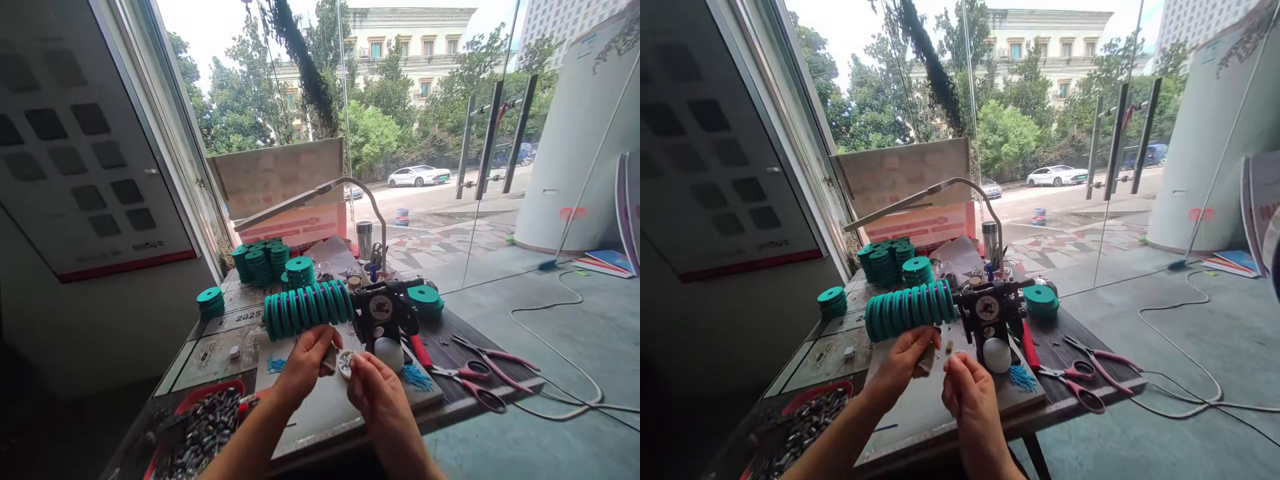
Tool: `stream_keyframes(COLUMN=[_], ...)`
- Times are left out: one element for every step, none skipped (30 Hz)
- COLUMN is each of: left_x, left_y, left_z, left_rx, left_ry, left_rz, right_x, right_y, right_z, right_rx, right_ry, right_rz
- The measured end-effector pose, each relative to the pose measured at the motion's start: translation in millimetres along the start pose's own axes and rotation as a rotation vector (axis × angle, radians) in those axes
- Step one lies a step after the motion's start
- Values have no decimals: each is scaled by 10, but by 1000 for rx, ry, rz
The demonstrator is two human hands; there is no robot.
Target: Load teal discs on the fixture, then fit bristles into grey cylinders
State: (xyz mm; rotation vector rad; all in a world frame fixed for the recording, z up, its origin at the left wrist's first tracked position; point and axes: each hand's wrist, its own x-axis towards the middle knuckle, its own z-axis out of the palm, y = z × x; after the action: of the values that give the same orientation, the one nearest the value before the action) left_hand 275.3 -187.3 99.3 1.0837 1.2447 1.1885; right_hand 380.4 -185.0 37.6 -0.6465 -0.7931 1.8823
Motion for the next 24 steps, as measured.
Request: stream_keyframes(left_x=[1, 3, 5, 9, 14, 20, 25, 30, 34, 36, 37, 37, 36, 38, 41, 47, 56, 68, 82, 97, 113, 130, 146, 162], left_y=[-18, -32, -43, -52, -59, -66, -74, -82, -92, -104, -116, -129, -141, -153, -165, -178, -191, -205, -221, -238, -256, -276, -297, -318], left_z=[-1, -6, -12, -19, -27, -34, -40, -47, -53, -59, -65, -70, -74, -75, -74, -72, -67, -61, -55, -49, -44, -41, -39, -38], left_rx=[6, 13, 19, 24, 29, 33, 36, 39, 44, 49, 54, 58, 61, 62, 62, 63, 65, 67, 68, 70, 70, 69, 68, 66], left_ry=[4, 2, -8, -27, -51, -76, -97, -111, -117, -117, -113, -107, -98, -89, -81, -76, -72, -66, -62, -57, -52, -49, -49, -52], left_rz=[1, -2, -8, -18, -32, -45, -57, -64, -68, -70, -70, -68, -64, -57, -49, -41, -33, -26, -22, -19, -18, -18, -15, -8], right_x=[-9, -6, 7, 28, 52, 75, 93, 102, 101, 90, 73, 54, 43, 45, 70, 121, 199, 301, 420, 547, 673, 793, 901, 995], right_y=[14, 31, 52, 77, 104, 129, 146, 149, 132, 85, 6, -109, -259, -438, -633, -833, -1022, -1188, -1320, -1417, -1478, -1510, -1520, -1518], right_z=[-14, -30, -48, -68, -89, -110, -129, -145, -157, -162, -158, -145, -121, -84, -34, 28, 99, 176, 254, 328, 392, 446, 490, 525], right_rx=[-42, -110, -210, -337, -484, -640, -785, -904, -1009, -1104, -1188, -1255, -1308, -1350, -1350, -1350, -1393, -1494, -1538, -1571, -1613, -1651, -1688, -1723], right_ry=[-13, -21, -23, -14, 3, 14, 19, 20, 14, 2, -18, -35, -52, -72, -25, 49, 108, 110, 67, 22, -31, -82, -122, -163], right_rz=[-10, -33, -72, -129, -202, -275, -336, -377, -399, -409, -413, -417, -431, -446, -486, -548, -600, -603, -590, -567, -526, -480, -438, -395])
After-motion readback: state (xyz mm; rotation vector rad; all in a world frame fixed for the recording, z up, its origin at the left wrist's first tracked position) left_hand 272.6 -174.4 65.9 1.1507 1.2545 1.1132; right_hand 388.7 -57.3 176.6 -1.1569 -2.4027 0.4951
